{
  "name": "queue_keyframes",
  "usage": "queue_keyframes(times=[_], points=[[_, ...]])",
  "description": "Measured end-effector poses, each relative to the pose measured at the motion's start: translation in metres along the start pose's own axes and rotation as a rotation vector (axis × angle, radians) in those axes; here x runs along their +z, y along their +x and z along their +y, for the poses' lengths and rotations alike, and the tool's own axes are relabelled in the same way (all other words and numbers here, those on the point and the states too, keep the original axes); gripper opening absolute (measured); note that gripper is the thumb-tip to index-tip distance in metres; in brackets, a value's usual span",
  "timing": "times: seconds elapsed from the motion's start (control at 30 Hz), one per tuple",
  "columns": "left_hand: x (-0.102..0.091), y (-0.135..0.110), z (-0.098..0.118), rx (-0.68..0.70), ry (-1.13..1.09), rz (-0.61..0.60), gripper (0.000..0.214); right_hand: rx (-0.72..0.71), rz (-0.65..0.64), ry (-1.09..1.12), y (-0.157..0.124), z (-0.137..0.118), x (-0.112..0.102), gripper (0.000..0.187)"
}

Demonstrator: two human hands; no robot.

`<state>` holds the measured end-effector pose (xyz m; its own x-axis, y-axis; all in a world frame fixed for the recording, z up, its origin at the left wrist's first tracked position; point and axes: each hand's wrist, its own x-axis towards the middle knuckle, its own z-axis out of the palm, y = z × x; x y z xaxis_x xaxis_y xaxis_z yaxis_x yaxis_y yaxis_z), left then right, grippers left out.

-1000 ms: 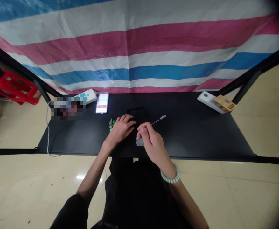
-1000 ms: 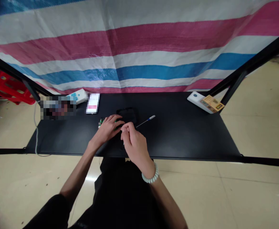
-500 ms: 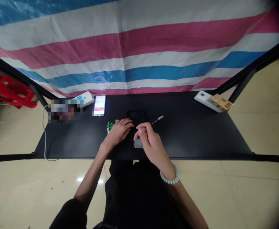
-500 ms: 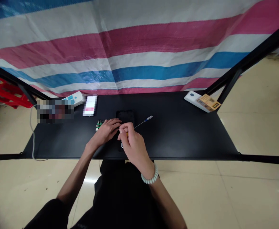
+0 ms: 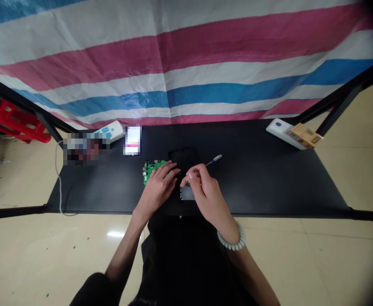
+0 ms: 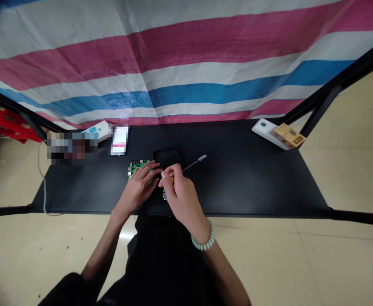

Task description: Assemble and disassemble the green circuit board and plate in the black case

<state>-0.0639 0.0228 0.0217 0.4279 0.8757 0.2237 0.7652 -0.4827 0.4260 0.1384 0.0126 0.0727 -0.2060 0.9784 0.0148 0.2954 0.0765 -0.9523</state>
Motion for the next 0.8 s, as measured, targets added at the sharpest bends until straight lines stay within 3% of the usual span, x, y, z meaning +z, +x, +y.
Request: queue_keyframes(times=[0.17,0.3,0.4,0.7,0.8], points=[[0.005,-0.049,0.022,-0.109,-0.103,0.152,0.027,0.017,-0.006,0.014,-0.001,-0.003,0.000,0.023],[0.030,-0.076,0.026,0.002,-0.080,0.023,0.032,-0.090,-0.008,-0.041,0.005,-0.004,-0.001,0.023],[0.043,-0.080,0.022,0.042,-0.022,-0.019,0.045,-0.146,-0.040,-0.078,0.011,-0.005,-0.003,0.026],[0.052,-0.072,0.010,0.052,-0.034,0.057,0.035,-0.089,-0.219,0.003,0.027,-0.007,0.011,0.039],[0.053,-0.072,0.010,0.055,-0.019,0.068,0.035,-0.071,-0.231,-0.036,0.026,-0.009,0.016,0.031]])
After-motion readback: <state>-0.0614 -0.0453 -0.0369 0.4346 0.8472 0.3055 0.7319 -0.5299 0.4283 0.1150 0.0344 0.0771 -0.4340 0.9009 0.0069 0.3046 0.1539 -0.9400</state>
